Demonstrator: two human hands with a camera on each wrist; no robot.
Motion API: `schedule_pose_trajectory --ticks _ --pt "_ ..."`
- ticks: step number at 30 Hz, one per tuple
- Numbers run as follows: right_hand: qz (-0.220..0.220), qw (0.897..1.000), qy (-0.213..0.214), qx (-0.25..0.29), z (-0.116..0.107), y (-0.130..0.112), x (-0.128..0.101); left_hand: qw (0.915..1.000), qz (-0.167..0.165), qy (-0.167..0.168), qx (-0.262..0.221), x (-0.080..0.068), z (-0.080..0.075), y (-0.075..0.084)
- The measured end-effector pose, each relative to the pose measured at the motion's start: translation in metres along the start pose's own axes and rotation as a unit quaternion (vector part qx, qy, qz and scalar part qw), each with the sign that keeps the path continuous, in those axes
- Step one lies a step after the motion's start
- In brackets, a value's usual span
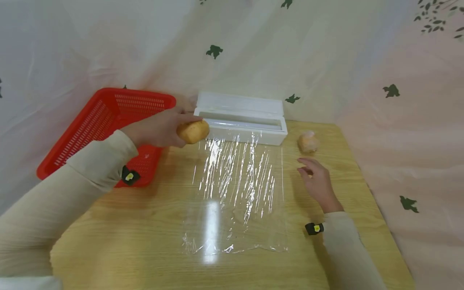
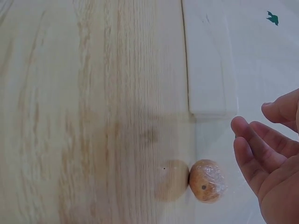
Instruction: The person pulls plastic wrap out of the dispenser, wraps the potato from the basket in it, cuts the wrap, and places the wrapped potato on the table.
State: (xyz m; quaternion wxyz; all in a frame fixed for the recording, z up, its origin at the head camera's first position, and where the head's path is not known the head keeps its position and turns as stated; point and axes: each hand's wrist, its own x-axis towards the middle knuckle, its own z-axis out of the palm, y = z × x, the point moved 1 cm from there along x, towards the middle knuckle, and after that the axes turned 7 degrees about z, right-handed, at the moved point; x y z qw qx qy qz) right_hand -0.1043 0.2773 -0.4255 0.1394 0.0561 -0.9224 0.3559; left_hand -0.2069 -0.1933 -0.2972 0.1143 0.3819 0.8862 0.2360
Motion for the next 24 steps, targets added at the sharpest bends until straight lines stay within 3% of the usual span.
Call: schedule_pose_trajectory --ticks 9,16,24 --pt "-0.001 1.000 -0.004 0.001 0.000 -0.002 0.000 0.9975 0.070 0.000 0.014 0.004 0.031 0.018" --pt "0.012 0.999 -0.030 -0.004 0.002 -0.005 -0.001 0.9892 0.142 0.009 0.035 0.003 0.057 0.032" --pt "0.007 0.999 -0.036 -0.018 0.004 -0.019 -0.004 0.9833 0.180 -0.003 0.030 -0.004 0.100 0.050"
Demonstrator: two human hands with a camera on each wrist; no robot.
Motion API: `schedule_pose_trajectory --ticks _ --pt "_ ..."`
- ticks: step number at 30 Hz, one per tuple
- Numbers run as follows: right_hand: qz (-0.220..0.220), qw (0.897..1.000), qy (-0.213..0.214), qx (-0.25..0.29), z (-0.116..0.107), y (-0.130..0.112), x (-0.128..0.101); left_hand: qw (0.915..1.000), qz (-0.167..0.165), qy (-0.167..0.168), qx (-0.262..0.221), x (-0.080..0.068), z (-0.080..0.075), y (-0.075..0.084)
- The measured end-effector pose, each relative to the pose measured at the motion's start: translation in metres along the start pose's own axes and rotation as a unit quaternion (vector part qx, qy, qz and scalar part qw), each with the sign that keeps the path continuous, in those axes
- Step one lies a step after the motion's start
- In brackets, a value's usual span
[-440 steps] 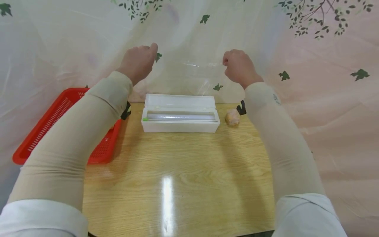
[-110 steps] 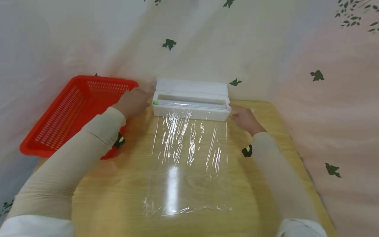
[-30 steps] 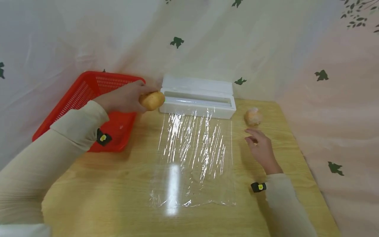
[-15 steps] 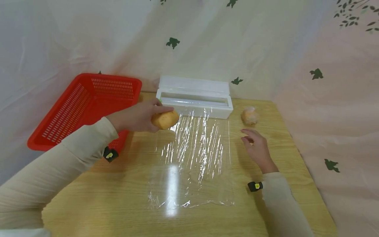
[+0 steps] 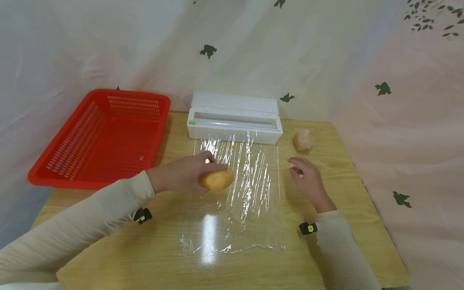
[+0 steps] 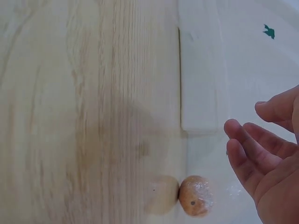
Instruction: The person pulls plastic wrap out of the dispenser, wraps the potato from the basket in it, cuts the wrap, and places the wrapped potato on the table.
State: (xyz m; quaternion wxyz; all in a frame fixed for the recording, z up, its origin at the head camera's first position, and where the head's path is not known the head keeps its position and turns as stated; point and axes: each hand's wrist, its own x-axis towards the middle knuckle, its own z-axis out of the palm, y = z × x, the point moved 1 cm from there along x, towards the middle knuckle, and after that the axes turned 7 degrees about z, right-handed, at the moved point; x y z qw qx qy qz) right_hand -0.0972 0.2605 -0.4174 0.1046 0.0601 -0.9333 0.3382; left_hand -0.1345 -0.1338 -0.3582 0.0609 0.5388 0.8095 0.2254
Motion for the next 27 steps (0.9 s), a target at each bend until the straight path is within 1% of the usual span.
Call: schedule_pose_trajectory --ticks 4,6,8,12,16,19,21,24,27 --pt "-0.008 1.000 0.009 -0.029 0.002 -0.010 -0.005 0.9993 0.013 -0.015 -0.032 -0.001 0.019 0.012" --pt "-0.018 0.999 0.013 -0.034 0.004 -0.016 -0.009 0.9983 0.005 -0.020 -0.055 -0.001 0.026 0.017" --pt "-0.029 0.999 0.010 -0.035 0.005 -0.022 -0.013 0.9975 -0.002 -0.027 -0.066 -0.001 0.033 0.021" --pt "-0.064 0.997 -0.005 -0.046 0.009 -0.032 -0.021 0.9971 -0.004 -0.031 -0.070 -0.002 0.047 0.027" --pt "-0.099 0.994 -0.013 -0.046 0.014 -0.042 -0.026 0.9947 -0.008 -0.045 -0.092 -0.004 0.059 0.034" --pt "-0.108 0.993 -0.023 -0.043 0.016 -0.050 -0.028 0.9940 -0.004 -0.051 -0.097 -0.004 0.067 0.038" --pt "-0.113 0.992 -0.036 -0.046 0.018 -0.056 -0.031 0.9949 0.004 -0.052 -0.086 -0.004 0.071 0.039" --pt "-0.140 0.987 -0.054 -0.061 0.022 -0.065 -0.037 0.9942 -0.008 -0.056 -0.092 -0.006 0.077 0.042" --pt "-0.188 0.976 -0.073 -0.085 0.028 -0.072 -0.045 0.9937 -0.015 -0.056 -0.096 -0.009 0.083 0.043"
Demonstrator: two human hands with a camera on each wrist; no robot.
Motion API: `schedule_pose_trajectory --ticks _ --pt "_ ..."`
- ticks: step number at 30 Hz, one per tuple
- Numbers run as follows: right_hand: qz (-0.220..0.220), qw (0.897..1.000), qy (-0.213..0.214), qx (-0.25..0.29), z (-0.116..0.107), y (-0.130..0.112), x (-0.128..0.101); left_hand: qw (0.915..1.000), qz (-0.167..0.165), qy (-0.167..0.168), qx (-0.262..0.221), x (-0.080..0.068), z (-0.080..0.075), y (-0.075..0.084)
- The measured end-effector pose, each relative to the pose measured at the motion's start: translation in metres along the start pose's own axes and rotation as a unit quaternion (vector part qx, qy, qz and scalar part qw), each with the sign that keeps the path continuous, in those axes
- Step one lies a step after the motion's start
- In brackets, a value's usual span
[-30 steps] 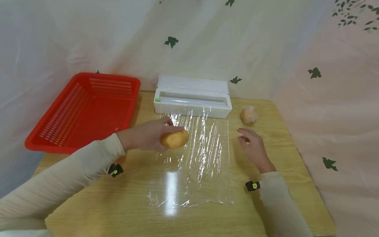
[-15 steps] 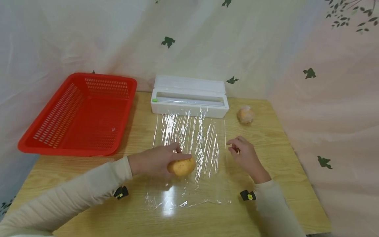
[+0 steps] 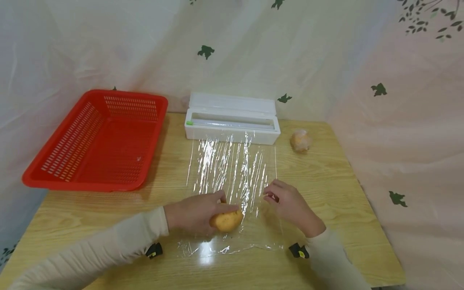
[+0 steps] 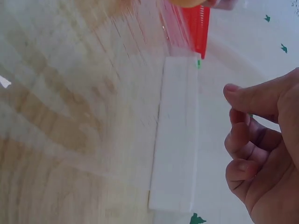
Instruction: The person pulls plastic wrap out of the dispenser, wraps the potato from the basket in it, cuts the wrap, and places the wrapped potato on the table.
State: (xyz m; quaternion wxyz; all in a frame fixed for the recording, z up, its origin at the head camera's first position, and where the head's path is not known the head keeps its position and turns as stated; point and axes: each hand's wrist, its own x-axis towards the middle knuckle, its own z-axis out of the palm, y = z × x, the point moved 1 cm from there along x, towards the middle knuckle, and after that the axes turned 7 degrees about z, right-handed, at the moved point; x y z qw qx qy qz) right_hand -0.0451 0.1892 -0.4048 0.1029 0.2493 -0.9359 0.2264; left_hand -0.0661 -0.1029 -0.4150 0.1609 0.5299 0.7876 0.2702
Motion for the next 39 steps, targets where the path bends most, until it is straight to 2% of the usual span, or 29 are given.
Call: schedule_pose_trajectory --ticks 4,6,12,14,16,20,23,28,34,37,39 --pt "-0.053 0.998 -0.036 -0.026 0.008 -0.014 -0.010 0.9998 0.014 0.006 0.010 0.001 0.009 0.000" --pt "-0.064 0.996 -0.059 -0.030 0.011 -0.021 -0.016 0.9996 0.020 0.009 0.019 0.002 0.014 0.002" --pt "-0.058 0.985 -0.151 -0.061 0.021 -0.034 -0.034 0.9962 0.042 0.012 0.075 0.007 0.030 0.009" --pt "-0.055 0.982 -0.166 -0.077 0.026 -0.037 -0.038 0.9951 0.041 0.008 0.089 0.007 0.034 0.009" --pt "-0.058 0.984 -0.153 -0.075 0.030 -0.040 -0.041 0.9941 0.037 0.006 0.102 0.007 0.037 0.009" --pt "-0.101 0.990 -0.081 -0.057 0.040 -0.050 -0.042 0.9933 0.031 0.004 0.112 0.005 0.041 0.009" --pt "-0.137 0.989 -0.033 -0.048 0.047 -0.056 -0.041 0.9917 0.034 0.014 0.123 0.001 0.044 0.009" --pt "-0.158 0.986 0.011 -0.044 0.051 -0.058 -0.043 0.9810 0.049 0.038 0.184 -0.008 0.047 0.010" --pt "-0.177 0.981 0.015 -0.075 0.049 -0.049 -0.054 0.9725 0.026 0.096 0.211 -0.022 0.044 0.024" --pt "-0.180 0.980 -0.006 -0.089 0.050 -0.044 -0.061 0.9675 0.036 0.121 0.219 -0.026 0.047 0.033" --pt "-0.181 0.978 -0.021 -0.099 0.052 -0.042 -0.065 0.9633 0.049 0.123 0.233 -0.026 0.053 0.037"
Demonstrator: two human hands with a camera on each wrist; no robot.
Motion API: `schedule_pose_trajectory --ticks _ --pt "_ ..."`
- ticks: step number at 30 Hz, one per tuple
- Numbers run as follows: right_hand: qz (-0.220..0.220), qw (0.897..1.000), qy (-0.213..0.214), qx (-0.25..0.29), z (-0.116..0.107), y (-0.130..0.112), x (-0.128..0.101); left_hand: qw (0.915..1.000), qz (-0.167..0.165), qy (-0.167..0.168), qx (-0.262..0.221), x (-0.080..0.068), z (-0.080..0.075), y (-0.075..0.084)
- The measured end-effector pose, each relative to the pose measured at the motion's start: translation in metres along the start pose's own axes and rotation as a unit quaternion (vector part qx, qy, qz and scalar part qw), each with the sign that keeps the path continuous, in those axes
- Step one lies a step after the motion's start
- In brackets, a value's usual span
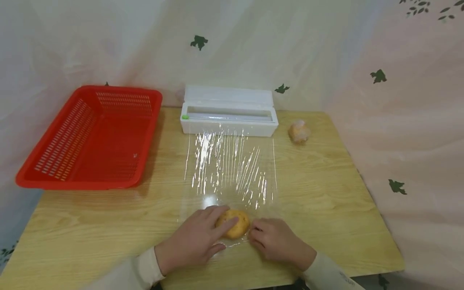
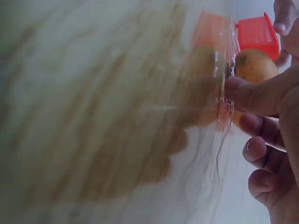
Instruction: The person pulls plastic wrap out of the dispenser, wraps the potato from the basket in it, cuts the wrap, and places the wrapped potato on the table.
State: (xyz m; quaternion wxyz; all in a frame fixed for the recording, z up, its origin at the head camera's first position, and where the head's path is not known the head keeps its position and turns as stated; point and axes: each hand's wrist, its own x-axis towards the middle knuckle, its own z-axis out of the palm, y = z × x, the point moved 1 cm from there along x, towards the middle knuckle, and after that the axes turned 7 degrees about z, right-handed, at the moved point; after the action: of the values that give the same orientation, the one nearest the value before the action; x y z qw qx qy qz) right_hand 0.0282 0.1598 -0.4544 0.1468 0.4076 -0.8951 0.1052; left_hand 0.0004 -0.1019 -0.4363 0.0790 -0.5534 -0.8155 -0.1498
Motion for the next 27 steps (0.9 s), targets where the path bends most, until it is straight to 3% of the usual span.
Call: schedule_pose_trajectory --ticks 5,9,14,20,27 --pt "-0.029 0.997 -0.031 -0.071 0.002 -0.002 -0.001 0.9987 0.034 0.005 0.037 0.005 0.017 0.011" --pt "-0.049 0.991 -0.050 -0.117 0.002 -0.005 0.002 0.9975 0.034 0.031 0.053 0.008 0.027 0.016" --pt "-0.035 0.996 -0.020 -0.080 0.001 -0.004 0.000 0.9962 0.023 0.060 0.059 0.009 0.033 0.020" --pt "0.001 0.998 0.029 -0.049 -0.002 0.000 0.000 0.9909 0.025 0.084 0.103 0.012 0.035 0.021" --pt "0.017 0.999 0.021 -0.039 -0.013 0.007 0.005 0.9929 0.019 0.062 0.100 0.012 0.032 0.016"
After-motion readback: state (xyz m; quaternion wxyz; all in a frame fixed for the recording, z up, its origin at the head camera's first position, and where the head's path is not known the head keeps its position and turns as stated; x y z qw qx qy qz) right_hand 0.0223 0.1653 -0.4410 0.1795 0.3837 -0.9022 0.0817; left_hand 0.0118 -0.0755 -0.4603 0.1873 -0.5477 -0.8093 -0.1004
